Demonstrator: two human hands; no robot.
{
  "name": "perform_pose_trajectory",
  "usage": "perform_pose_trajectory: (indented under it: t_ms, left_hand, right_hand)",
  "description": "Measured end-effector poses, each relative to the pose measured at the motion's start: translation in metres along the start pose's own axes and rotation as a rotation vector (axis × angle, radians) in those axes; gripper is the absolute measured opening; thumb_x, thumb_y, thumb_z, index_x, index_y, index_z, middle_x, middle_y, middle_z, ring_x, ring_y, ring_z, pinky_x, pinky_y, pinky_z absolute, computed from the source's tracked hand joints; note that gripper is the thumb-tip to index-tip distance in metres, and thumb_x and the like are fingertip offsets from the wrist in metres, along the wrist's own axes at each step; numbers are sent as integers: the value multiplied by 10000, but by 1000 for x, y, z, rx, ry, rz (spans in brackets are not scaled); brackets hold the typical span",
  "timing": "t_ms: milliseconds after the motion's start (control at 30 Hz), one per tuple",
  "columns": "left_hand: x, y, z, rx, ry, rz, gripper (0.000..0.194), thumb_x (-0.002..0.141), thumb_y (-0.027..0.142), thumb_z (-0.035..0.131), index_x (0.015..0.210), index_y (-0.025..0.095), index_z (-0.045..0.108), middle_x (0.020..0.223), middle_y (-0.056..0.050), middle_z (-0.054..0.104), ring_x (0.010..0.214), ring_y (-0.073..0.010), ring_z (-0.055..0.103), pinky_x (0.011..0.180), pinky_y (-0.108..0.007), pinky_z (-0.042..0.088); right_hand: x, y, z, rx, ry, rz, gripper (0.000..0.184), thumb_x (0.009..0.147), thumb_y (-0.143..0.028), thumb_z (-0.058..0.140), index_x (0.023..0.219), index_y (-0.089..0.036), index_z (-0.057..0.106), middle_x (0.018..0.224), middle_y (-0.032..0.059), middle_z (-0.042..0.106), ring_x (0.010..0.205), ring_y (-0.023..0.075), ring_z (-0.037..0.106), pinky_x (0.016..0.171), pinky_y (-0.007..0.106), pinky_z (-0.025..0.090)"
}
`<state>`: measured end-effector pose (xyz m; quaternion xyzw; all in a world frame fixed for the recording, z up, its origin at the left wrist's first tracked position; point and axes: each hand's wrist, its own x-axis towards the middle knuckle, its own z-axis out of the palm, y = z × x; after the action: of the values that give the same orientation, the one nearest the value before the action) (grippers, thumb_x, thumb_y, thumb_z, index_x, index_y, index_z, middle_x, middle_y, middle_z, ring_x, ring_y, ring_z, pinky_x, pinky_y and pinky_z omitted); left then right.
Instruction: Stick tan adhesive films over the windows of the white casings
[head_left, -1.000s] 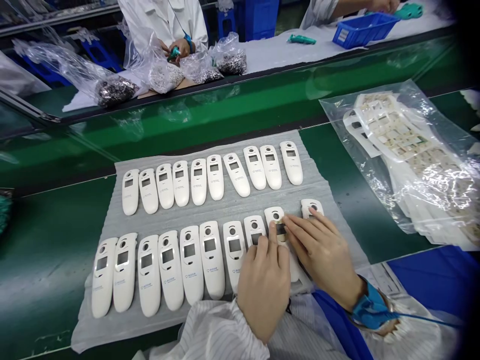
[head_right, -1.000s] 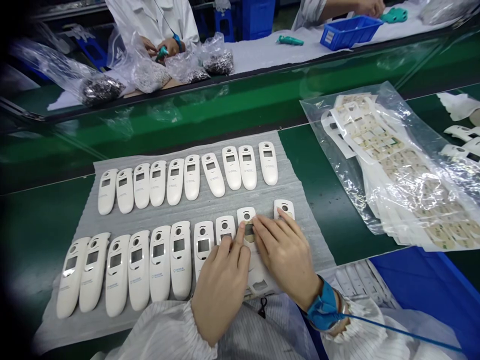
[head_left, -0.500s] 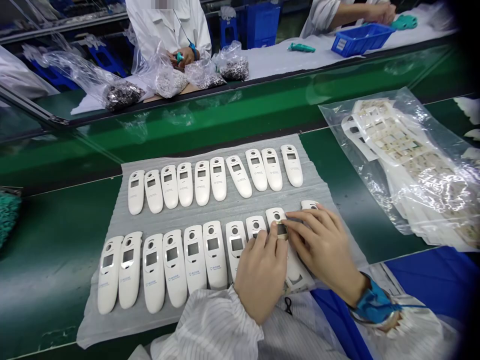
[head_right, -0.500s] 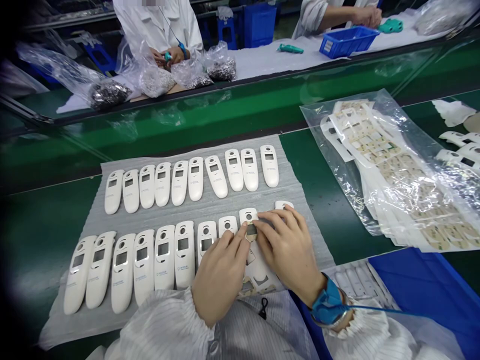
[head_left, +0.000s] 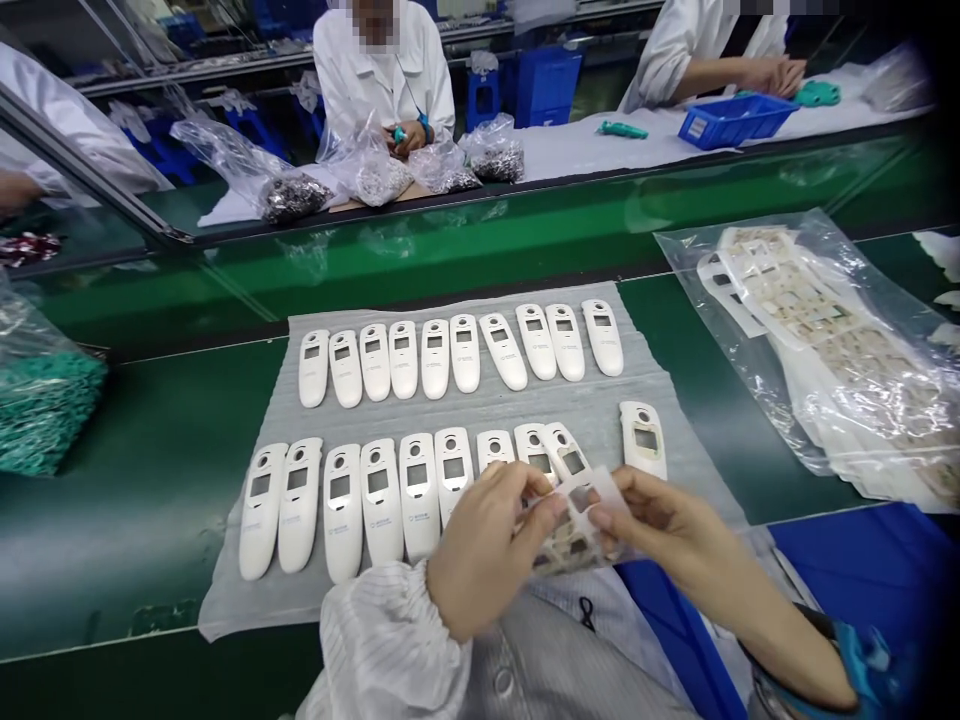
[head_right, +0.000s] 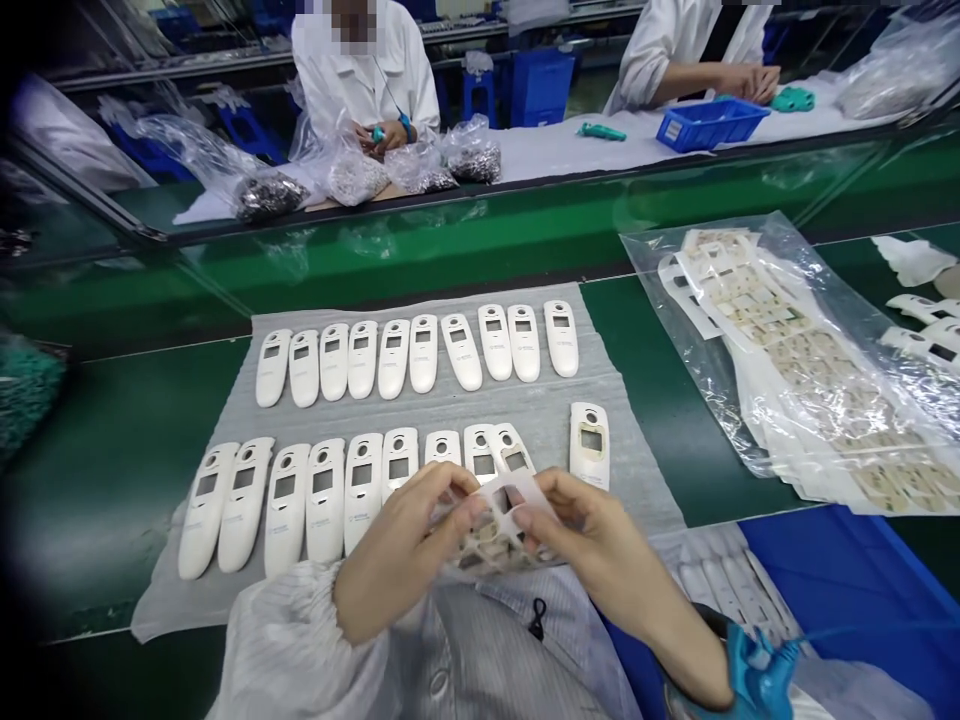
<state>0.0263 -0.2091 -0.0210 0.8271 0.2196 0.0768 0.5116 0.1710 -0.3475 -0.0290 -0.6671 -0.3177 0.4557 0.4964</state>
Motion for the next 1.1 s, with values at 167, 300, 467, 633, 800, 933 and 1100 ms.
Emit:
perform_pose_trajectory:
  t_ms: [167, 300, 467, 633, 800, 933, 1100]
  left_hand:
    - [-8, -7, -12, -295, -159, -45, 284, 932, 381, 460, 873, 181, 653, 823, -23, 643, 786, -167, 584, 701, -270, 437]
    - [-13, -7, -13, -421, -157, -73, 267, 895, 359, 518, 1025, 198, 687, 922, -41, 675, 832, -180, 609, 721, -268, 466]
    - [-30, -10, -16, -364, -313, -164, 315, 869, 414, 534, 969, 182, 722, 793, -40, 682, 700, -163, 603, 613, -234, 447]
    - [-45, -21, -14, -340, -339, -202, 306, 851, 424, 556, 933, 185, 729, 800, -37, 692, 687, -159, 600, 598, -222, 433]
    - [-46, -26, -10, -439, -303, -247, 339, 871, 456, 528, 950, 184, 714, 782, -42, 664, 660, -150, 566, 600, -237, 422]
    - [-41, -25, -10, -440, -232, -250, 347, 889, 441, 517, 914, 154, 710, 668, -9, 570, 621, -117, 487, 610, -230, 380]
    - [-38, -25, -10, -485, -178, -261, 348, 897, 439, 509, 955, 149, 692, 705, -24, 595, 639, -126, 497, 636, -254, 395]
  right_hand:
    - [-7, 1, 4, 28, 52, 8, 298, 829, -468, 617, 912, -182, 603, 791, 45, 640, 718, 166, 613, 676, 300, 536]
    - [-14, 4, 10, -396, 425, -364, 472, 832, -412, 630, 1251, -240, 495, 1213, 101, 566, 1070, 242, 576, 869, 383, 526]
    - [5, 9, 1, -997, 458, -710, 290, 909, -302, 534, 1190, -232, 537, 1181, 91, 567, 1155, 246, 494, 939, 429, 457]
    - [23, 22, 1, -1253, 340, -669, 340, 887, -374, 563, 1166, -182, 536, 1143, 96, 591, 1050, 266, 513, 827, 424, 447]
    - [28, 33, 5, -1285, 507, -653, 226, 884, -393, 546, 910, -175, 603, 937, 92, 591, 883, 261, 496, 703, 379, 397]
    - [40, 38, 2, -1250, 637, -664, 210, 863, -353, 569, 787, -162, 615, 933, 108, 568, 879, 257, 476, 700, 370, 397]
    - [47, 34, -7, -1368, 780, -509, 244, 884, -393, 548, 814, -170, 619, 863, 92, 597, 788, 257, 516, 613, 368, 360]
